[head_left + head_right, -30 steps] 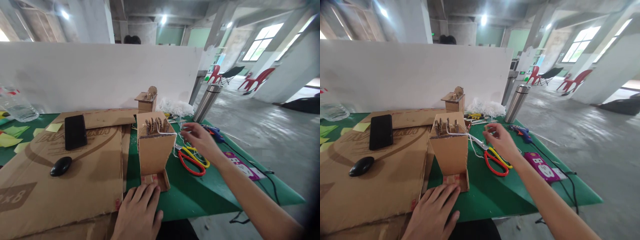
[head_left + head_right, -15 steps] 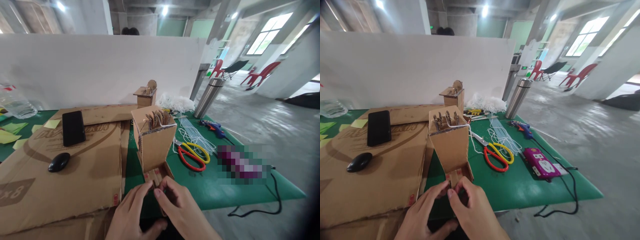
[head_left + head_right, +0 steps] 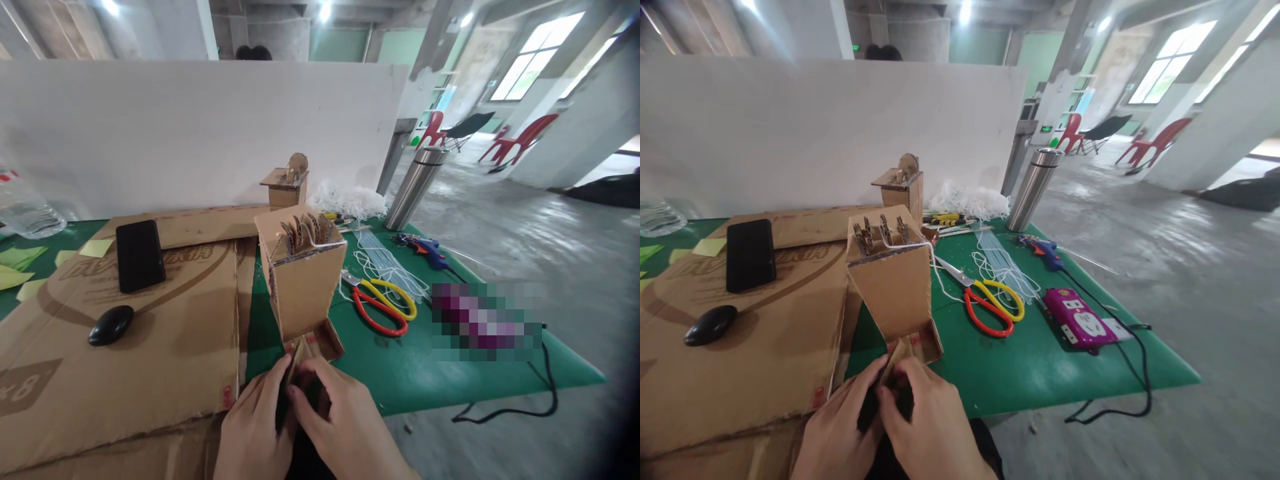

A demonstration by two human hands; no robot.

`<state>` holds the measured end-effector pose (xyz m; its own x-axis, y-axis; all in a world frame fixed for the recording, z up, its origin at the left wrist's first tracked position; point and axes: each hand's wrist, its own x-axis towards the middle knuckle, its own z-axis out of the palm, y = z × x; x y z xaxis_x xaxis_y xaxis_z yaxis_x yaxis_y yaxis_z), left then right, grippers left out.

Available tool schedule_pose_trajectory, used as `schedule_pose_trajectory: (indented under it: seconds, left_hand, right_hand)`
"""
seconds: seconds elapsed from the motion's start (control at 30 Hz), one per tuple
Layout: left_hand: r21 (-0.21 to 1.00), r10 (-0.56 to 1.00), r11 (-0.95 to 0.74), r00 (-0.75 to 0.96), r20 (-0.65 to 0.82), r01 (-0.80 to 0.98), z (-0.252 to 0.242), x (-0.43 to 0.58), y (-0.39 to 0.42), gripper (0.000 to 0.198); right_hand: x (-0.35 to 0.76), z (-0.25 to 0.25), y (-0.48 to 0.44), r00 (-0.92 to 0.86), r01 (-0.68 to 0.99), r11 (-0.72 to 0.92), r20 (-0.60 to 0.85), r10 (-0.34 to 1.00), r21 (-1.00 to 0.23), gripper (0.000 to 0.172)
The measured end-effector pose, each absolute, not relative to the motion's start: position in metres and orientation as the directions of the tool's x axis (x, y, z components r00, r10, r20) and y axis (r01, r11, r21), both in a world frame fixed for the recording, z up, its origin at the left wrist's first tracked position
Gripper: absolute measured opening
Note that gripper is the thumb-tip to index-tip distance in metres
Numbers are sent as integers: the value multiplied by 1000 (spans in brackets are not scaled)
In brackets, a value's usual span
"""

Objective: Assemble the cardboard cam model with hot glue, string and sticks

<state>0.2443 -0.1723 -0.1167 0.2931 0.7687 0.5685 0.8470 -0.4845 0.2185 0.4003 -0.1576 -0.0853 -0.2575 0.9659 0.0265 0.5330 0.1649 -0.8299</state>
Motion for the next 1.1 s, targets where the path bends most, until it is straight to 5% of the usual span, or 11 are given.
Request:
schedule_pose_trajectory:
  seconds: [0.27, 0.57, 0.8, 1.1]
  left_hand:
    - [235, 790, -529, 373, 487, 815, -127, 236, -182, 77]
    - [143, 709, -502, 311, 633, 853, -117, 248, -177, 38]
    - [116, 717, -487, 321, 619, 865, -113, 250, -177, 44]
    - [96, 732, -550, 424, 533, 829, -105, 236, -184, 50]
  right_hand:
    - [400, -93, -160, -304, 521, 213, 53, 951, -826, 54]
    - [400, -102, -158, -335, 592, 416, 258, 906, -691, 49]
    - [392, -116, -162, -254, 715, 481, 453, 855, -507, 45]
    - [385, -121, -159, -243, 760, 483, 499, 832, -435, 45]
